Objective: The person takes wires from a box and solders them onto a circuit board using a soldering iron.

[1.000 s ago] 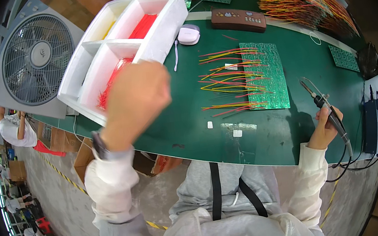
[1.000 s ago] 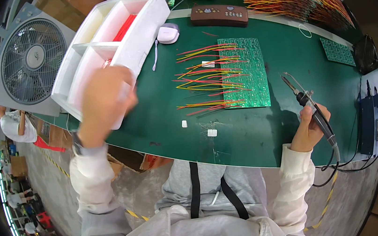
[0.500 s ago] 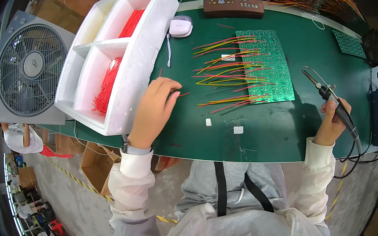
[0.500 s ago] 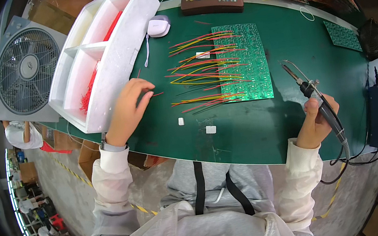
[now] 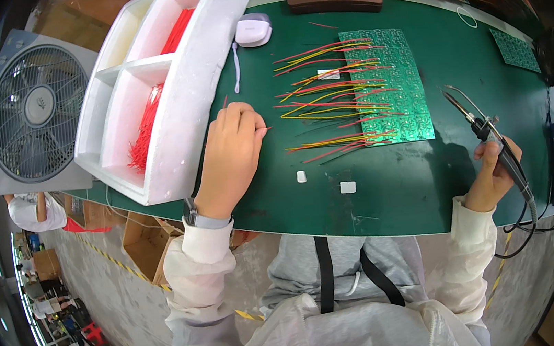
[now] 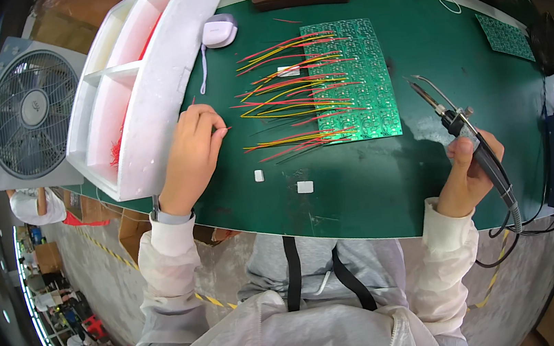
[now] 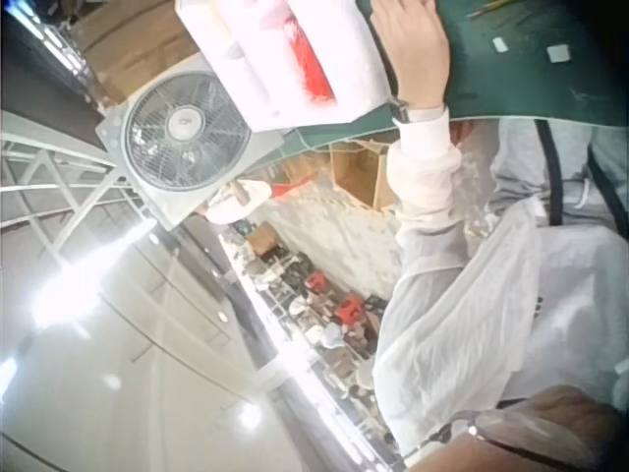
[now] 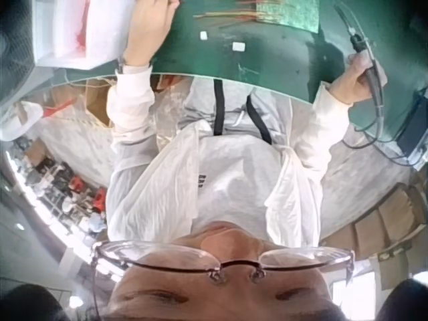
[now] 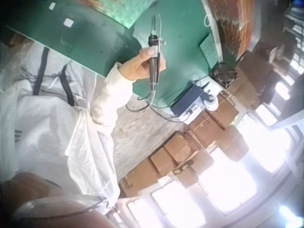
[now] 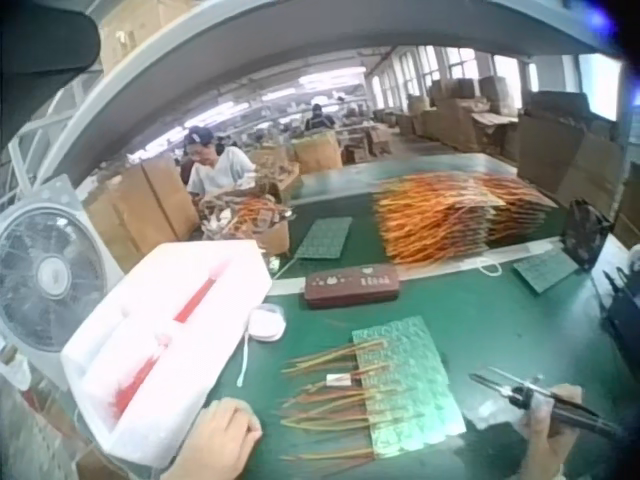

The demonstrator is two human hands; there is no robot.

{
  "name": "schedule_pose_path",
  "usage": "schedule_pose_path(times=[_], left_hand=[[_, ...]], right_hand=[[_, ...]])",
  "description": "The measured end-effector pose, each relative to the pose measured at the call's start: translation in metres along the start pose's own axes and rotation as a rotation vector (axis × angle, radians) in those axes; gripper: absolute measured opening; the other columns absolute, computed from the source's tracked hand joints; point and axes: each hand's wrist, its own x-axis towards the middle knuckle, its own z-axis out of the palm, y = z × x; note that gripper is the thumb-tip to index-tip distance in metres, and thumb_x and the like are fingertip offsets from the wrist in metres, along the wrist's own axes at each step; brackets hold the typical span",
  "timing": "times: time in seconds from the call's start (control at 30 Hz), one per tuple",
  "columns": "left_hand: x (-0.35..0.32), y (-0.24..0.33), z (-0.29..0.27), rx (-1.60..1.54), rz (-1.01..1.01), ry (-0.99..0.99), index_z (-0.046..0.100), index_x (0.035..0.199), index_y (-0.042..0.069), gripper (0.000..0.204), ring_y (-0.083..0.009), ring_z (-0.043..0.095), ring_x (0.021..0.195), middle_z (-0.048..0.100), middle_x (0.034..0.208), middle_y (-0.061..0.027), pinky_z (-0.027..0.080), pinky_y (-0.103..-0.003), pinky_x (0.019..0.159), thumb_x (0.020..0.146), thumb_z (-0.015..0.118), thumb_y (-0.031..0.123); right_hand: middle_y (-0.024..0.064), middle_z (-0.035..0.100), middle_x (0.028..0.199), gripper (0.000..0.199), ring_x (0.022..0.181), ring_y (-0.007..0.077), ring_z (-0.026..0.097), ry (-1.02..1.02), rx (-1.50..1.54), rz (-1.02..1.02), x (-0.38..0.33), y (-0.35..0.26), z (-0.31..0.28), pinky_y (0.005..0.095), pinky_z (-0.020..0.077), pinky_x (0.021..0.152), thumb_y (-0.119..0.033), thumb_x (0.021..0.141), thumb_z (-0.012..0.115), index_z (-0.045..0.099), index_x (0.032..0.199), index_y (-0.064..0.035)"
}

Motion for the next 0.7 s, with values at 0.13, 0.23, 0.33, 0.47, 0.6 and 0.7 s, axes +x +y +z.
schedule_pose_path(times=[0.13, 0.23, 0.33, 0.47, 0.6, 0.7], left_hand=[[0.001, 0.048, 0.01, -0.256, -0.115, -0.014, 0.039, 0.083, 0.001, 0.01, -0.0258, 0.046, 0.069, 0.046, 0.082, -0.0118, 0.038, -0.03, 0.063, 0.078, 0.045, -0.004], [0.012, 0.088, 0.035, -0.479, 0.111, -0.001, 0.043, 0.082, 0.002, 0.015, -0.0242, 0.049, 0.067, 0.049, 0.076, -0.0103, 0.04, -0.03, 0.061, 0.073, 0.054, -0.004], [0.034, 0.107, 0.054, -0.397, 0.201, 0.035, 0.049, 0.079, 0.003, 0.014, -0.0243, 0.051, 0.068, 0.051, 0.075, -0.008, 0.041, -0.031, 0.06, 0.069, 0.058, -0.001], [0.047, 0.11, 0.062, -0.327, 0.252, 0.016, 0.054, 0.078, 0.003, 0.015, -0.0228, 0.052, 0.066, 0.052, 0.075, -0.0067, 0.042, -0.032, 0.058, 0.065, 0.06, -0.001], [0.048, 0.106, 0.069, -0.325, 0.235, 0.054, 0.058, 0.079, 0.003, 0.017, -0.0215, 0.051, 0.066, 0.052, 0.075, -0.0053, 0.041, -0.031, 0.057, 0.063, 0.062, 0.0], [0.049, 0.109, 0.068, -0.284, 0.209, 0.068, 0.059, 0.08, 0.004, 0.019, -0.0207, 0.05, 0.067, 0.052, 0.075, -0.0044, 0.04, -0.03, 0.056, 0.062, 0.064, 0.001]], right_hand=[[0.0061, 0.05, 0.066, 0.029, 0.057, 0.0112, 0.047, 0.006, 0.136, 0.109, -0.004, -0.004, 0.011, 0.0213, 0.039, 0.052, -0.024, 0.08, 0.056, 0.043, 0.093, -0.001], [0.0068, 0.05, 0.066, 0.029, 0.057, 0.0118, 0.048, -0.007, 0.16, 0.128, -0.002, -0.005, 0.014, 0.0216, 0.0399, 0.052, -0.023, 0.081, 0.055, 0.043, 0.093, -0.0007], [0.0077, 0.051, 0.066, 0.029, 0.057, 0.0124, 0.049, 0.019, 0.16, 0.162, -0.001, -0.007, 0.012, 0.0222, 0.0411, 0.052, -0.023, 0.081, 0.056, 0.043, 0.094, -0.0002], [0.0086, 0.052, 0.068, 0.03, 0.057, 0.013, 0.051, 0.001, 0.145, 0.201, -0.002, -0.007, 0.008, 0.0228, 0.0426, 0.053, -0.022, 0.08, 0.057, 0.043, 0.094, 0.0002], [0.0088, 0.052, 0.07, 0.03, 0.058, 0.0134, 0.051, -0.044, 0.163, 0.246, -0.002, -0.009, 0.007, 0.023, 0.0431, 0.054, -0.021, 0.079, 0.058, 0.042, 0.095, -0.0002], [0.009, 0.052, 0.071, 0.03, 0.059, 0.0134, 0.052, -0.069, 0.167, 0.215, -0.002, -0.011, 0.005, 0.0232, 0.0432, 0.054, -0.02, 0.079, 0.057, 0.041, 0.096, -0.0004]])
